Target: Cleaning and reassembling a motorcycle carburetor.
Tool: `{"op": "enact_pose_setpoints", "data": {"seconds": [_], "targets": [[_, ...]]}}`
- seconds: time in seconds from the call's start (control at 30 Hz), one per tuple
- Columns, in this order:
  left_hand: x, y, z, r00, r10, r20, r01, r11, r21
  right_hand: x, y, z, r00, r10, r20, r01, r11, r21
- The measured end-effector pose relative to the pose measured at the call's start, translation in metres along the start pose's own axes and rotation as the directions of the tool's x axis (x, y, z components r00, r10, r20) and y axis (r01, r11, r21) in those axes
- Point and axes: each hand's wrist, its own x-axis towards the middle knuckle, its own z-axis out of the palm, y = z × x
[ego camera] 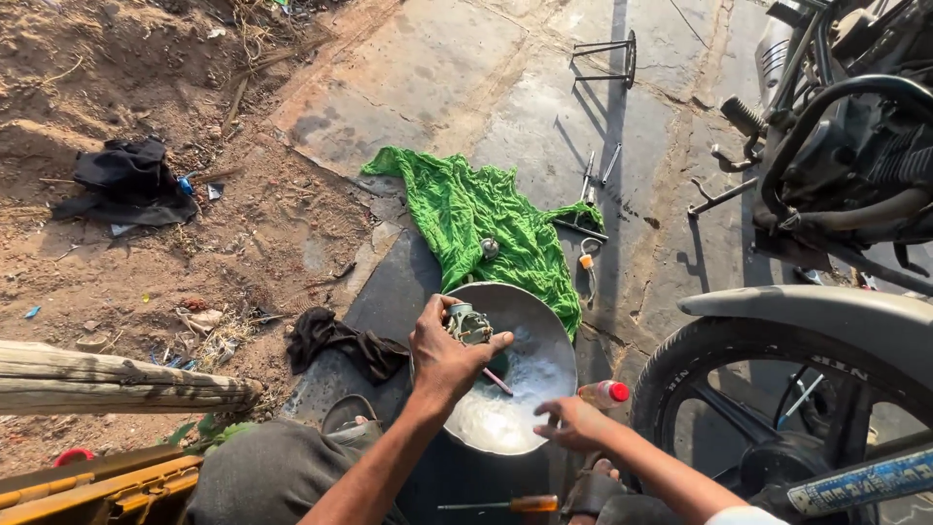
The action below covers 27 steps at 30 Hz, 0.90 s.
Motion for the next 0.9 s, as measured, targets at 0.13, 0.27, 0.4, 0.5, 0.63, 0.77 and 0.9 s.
{"op": "enact_pose_setpoints", "data": {"seconds": [0.13,0.27,0.4,0.5,0.63,0.77,0.9], "targets": [[0.012,0.009,-0.001,0.998,-0.032,-0.057,0.026,0.995,-0.096,0.124,-0.024,-0.058,0.988,-0.063,-0.139,0.047,0.992,-0.116],[0.046,0.008,-0.004,0.987,-0.068,-0.143,0.052,0.992,-0.111,0.272,-0.005,-0.067,0.927,0.062,-0.371,0.124,0.881,0.457],[0.082,0.025,-0.009,0.975,-0.156,-0.156,0.142,0.985,-0.097,0.382,0.015,-0.044,0.835,0.283,-0.472,0.161,0.695,0.701],[0.101,0.034,-0.005,0.97,-0.191,-0.151,0.179,0.98,-0.09,0.452,0.06,-0.019,0.791,0.379,-0.48,0.087,0.707,0.702],[0.123,0.044,0.004,0.963,-0.228,-0.141,0.229,0.973,-0.006,0.465,0.036,-0.016,0.758,0.516,-0.399,0.032,0.582,0.812],[0.143,0.031,0.026,0.971,-0.17,-0.17,0.17,0.985,-0.013,0.382,-0.079,-0.02,0.603,0.083,-0.793,0.225,0.937,0.269],[0.157,0.03,0.044,0.98,-0.132,-0.15,0.143,0.988,0.063,0.369,-0.114,-0.021,0.52,-0.175,-0.836,0.55,0.818,0.171]]}}
